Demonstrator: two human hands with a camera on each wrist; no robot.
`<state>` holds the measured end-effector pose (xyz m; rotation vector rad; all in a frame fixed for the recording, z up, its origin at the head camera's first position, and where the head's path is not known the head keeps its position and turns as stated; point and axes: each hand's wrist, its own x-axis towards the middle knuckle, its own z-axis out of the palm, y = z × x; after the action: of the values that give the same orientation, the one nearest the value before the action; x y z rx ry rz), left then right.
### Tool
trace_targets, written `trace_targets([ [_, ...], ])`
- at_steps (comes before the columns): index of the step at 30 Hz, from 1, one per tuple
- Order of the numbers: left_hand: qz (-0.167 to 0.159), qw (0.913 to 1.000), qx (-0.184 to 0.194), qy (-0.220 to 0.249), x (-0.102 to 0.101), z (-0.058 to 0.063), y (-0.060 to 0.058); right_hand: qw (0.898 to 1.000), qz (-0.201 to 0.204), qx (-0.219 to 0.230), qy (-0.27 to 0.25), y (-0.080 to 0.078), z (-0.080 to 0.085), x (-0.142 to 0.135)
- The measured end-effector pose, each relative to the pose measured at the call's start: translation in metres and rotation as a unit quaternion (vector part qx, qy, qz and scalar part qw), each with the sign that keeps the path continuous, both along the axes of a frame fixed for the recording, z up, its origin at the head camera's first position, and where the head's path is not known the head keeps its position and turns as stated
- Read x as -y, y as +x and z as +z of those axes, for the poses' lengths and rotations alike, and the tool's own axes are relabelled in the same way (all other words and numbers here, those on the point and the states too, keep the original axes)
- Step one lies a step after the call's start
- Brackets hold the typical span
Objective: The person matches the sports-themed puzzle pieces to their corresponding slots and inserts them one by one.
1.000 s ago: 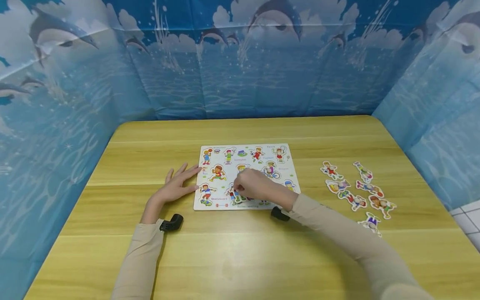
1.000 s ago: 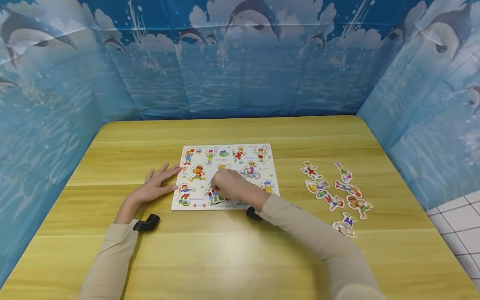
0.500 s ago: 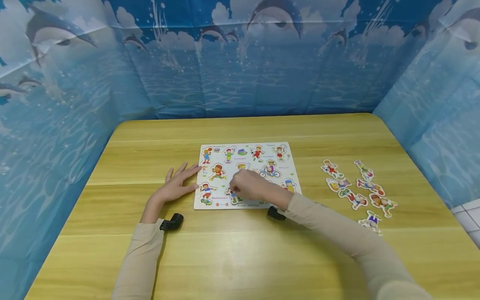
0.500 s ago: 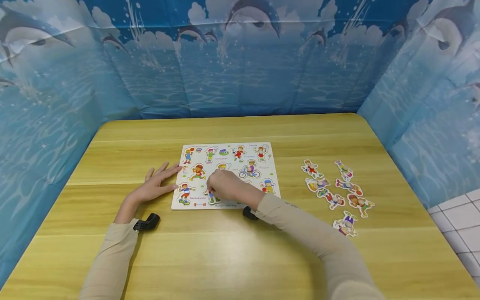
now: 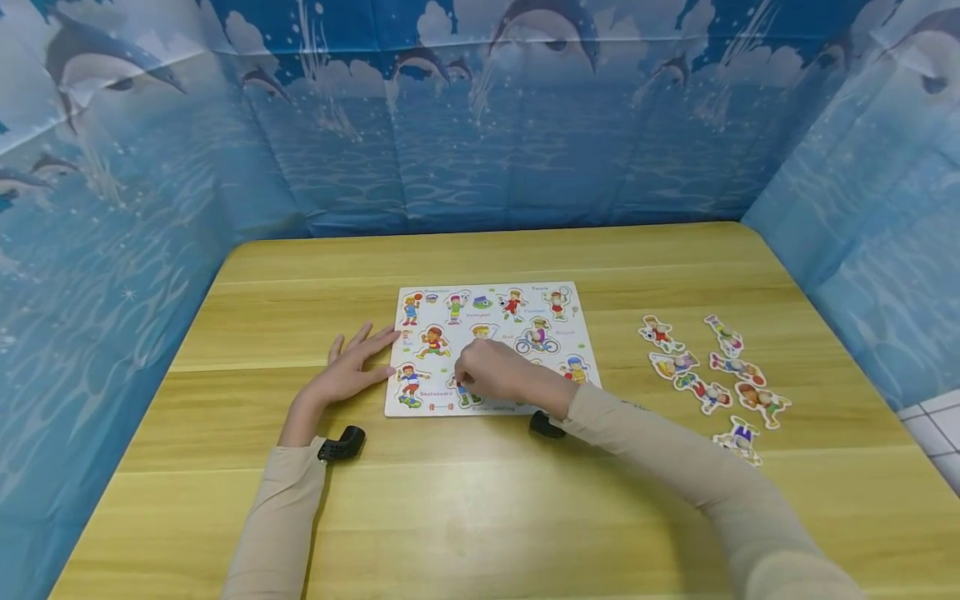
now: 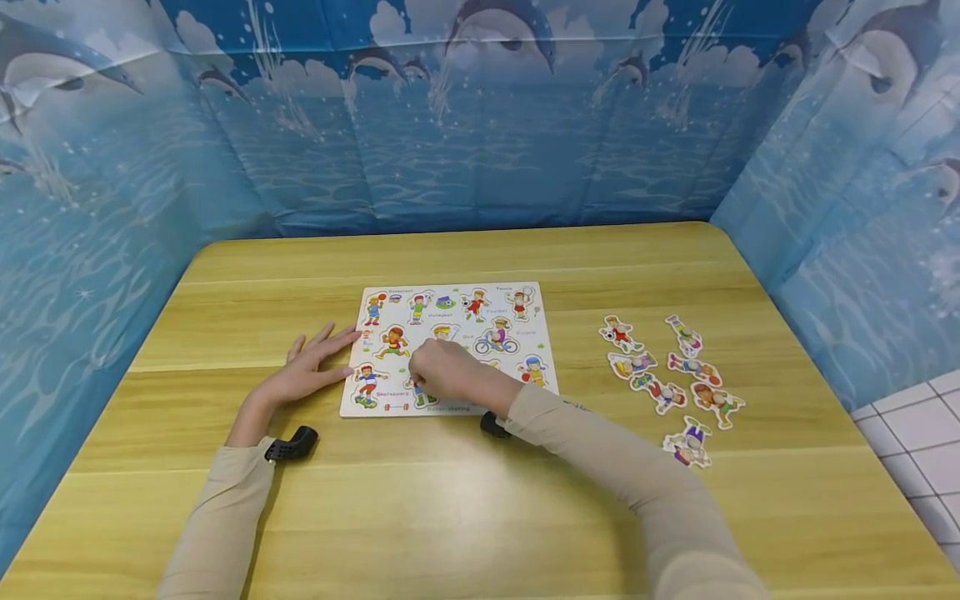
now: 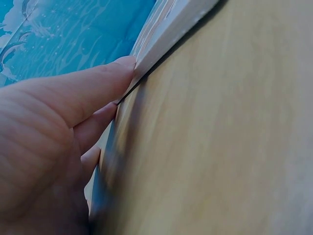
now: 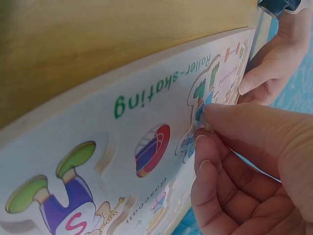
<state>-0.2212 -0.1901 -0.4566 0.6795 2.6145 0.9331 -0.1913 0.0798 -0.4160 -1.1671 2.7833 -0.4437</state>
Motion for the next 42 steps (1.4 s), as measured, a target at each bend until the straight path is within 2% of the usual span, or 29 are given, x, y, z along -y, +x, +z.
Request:
trace_targets([
  [5, 0.001, 1.0, 0.003, 0.003, -0.002, -0.001, 0.001, 1.0, -0.008, 0.012, 0.003, 0.001, 0.004, -0.007],
  [9, -0.003, 1.0, 0.002, 0.003, -0.003, -0.001, 0.002, 0.998, -0.043, 0.033, -0.002, 0.003, 0.018, -0.022],
  [13, -0.001, 1.0, -0.003, 0.003, -0.001, 0.001, 0.001, 0.997, -0.078, 0.021, -0.014, 0.005, 0.029, -0.039],
  [16, -0.002, 1.0, -0.003, -0.001, 0.0, 0.003, 0.0, 0.996, -0.088, 0.006, -0.019, 0.007, 0.032, -0.051],
  [25, -0.006, 0.9999, 0.005, -0.007, -0.002, 0.001, 0.001, 0.993, -0.105, -0.021, -0.04, 0.022, 0.027, -0.094],
  [31, -0.004, 0.9999, 0.007, -0.015, -0.001, -0.001, 0.004, 0.99, -0.129, 0.025, -0.045, 0.043, 0.024, -0.121],
  [42, -0.002, 0.9999, 0.003, -0.011, -0.004, -0.002, 0.001, 0.983, -0.165, 0.052, -0.061, 0.07, 0.016, -0.165],
])
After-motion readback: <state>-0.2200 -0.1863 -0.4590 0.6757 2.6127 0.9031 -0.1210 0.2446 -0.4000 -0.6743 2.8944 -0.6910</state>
